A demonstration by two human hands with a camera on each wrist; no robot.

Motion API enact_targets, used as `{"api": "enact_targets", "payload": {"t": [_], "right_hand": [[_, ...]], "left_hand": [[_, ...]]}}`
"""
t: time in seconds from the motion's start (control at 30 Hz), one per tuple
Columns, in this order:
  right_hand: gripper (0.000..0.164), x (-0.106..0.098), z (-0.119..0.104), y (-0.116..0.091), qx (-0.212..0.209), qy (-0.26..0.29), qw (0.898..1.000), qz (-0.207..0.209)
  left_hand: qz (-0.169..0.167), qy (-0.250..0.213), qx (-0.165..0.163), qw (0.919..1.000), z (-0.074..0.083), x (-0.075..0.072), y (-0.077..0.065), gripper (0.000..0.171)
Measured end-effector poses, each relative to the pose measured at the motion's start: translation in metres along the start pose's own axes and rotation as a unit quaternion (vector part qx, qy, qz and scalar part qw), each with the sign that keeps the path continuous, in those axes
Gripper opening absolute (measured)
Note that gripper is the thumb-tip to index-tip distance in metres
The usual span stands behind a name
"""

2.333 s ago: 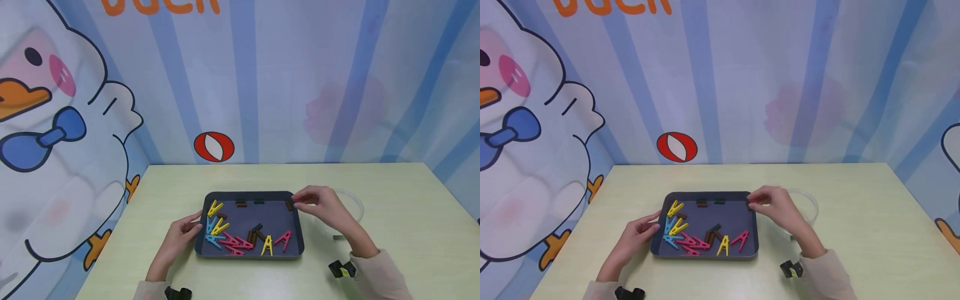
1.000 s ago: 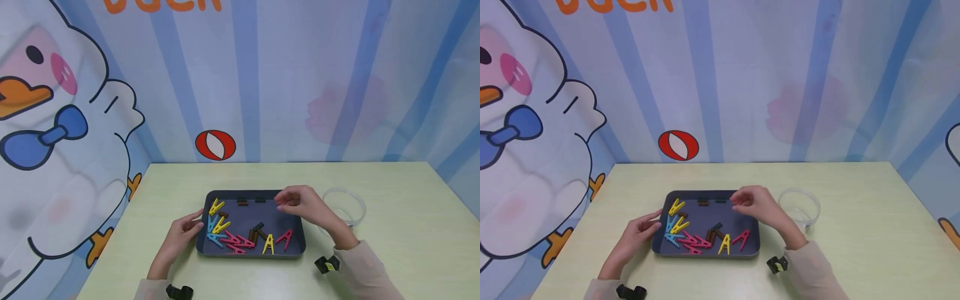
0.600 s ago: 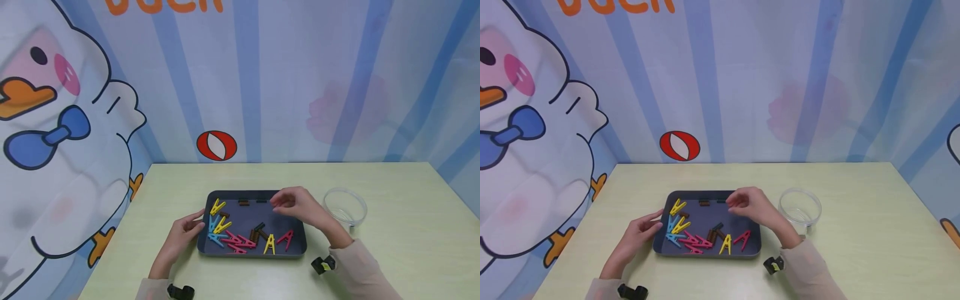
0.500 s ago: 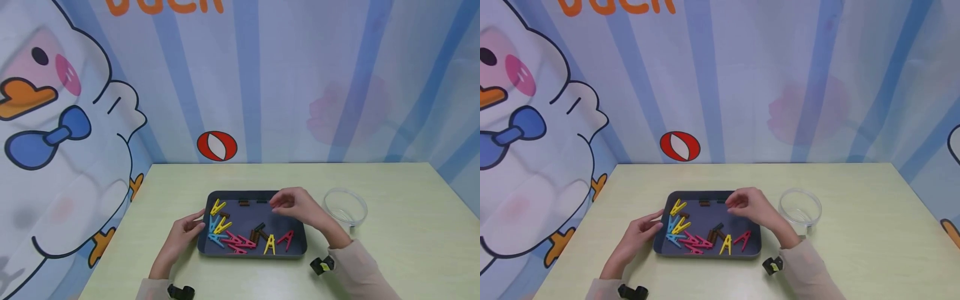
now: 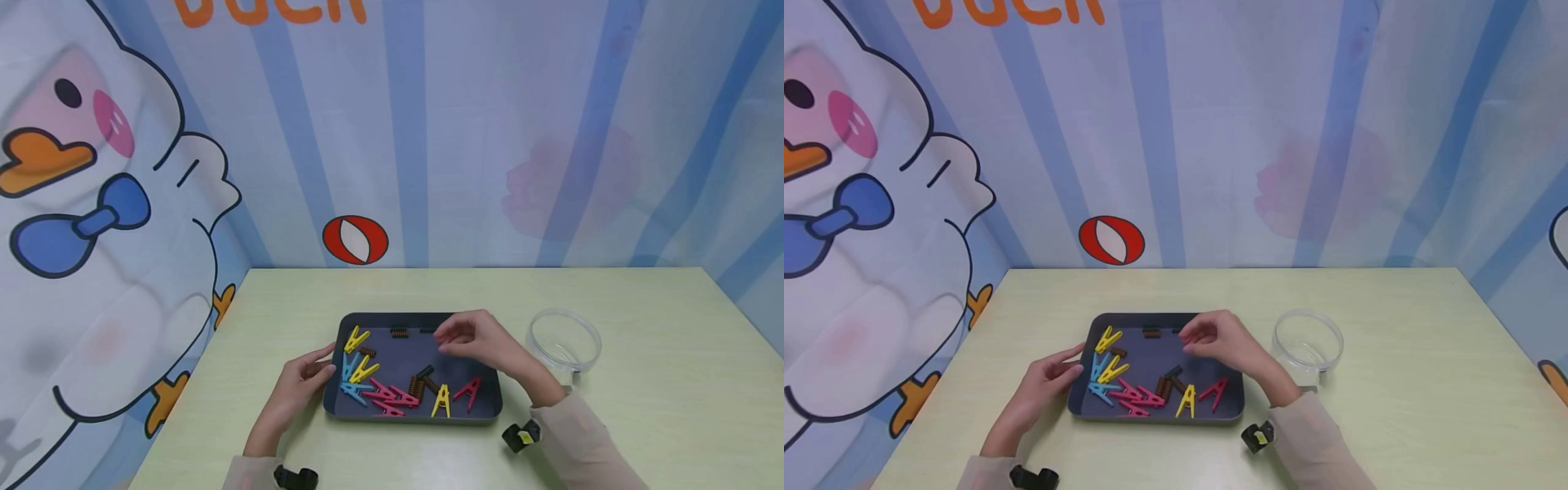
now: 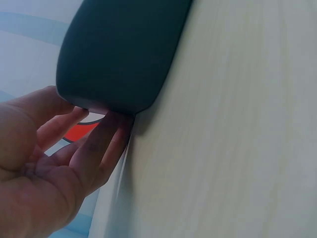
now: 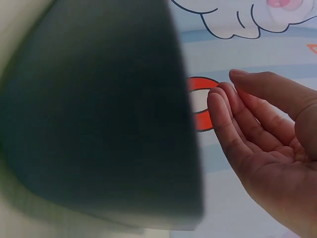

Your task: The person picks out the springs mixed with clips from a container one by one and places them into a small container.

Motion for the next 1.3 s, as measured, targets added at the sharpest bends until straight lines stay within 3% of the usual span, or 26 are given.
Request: {"api": "enact_targets", "payload": {"t": [0.27,0.97,1.3], "right_hand": [[0.019,0.006,0.008,0.003,-0.005,0.023,1.000,-0.014],[0.021,0.023,0.020,0.013,-0.002,0.025,0.999,-0.028],[0.023,0.028,0.026,0.015,0.016,0.037,0.998,-0.042]], "left_hand": [[-0.001,-0.002,-0.003,1.0000,0.000,0.000,-0.001,0.043],[-0.004,-0.004,-0.002,1.0000,0.000,-0.001,-0.002,0.044],[-0.002,-0.002,-0.003,1.0000,0.001,-0.001,-0.001,0.044]]}}
Point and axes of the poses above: each hand's wrist, its own y-axis towards the middle knuckle, its own x-axis out of the palm, z = x × y, the point moved 5 cm from there along y, towards the middle knuckle, and after that the axes turned 7 degrees about z, right-handed, at the moved point
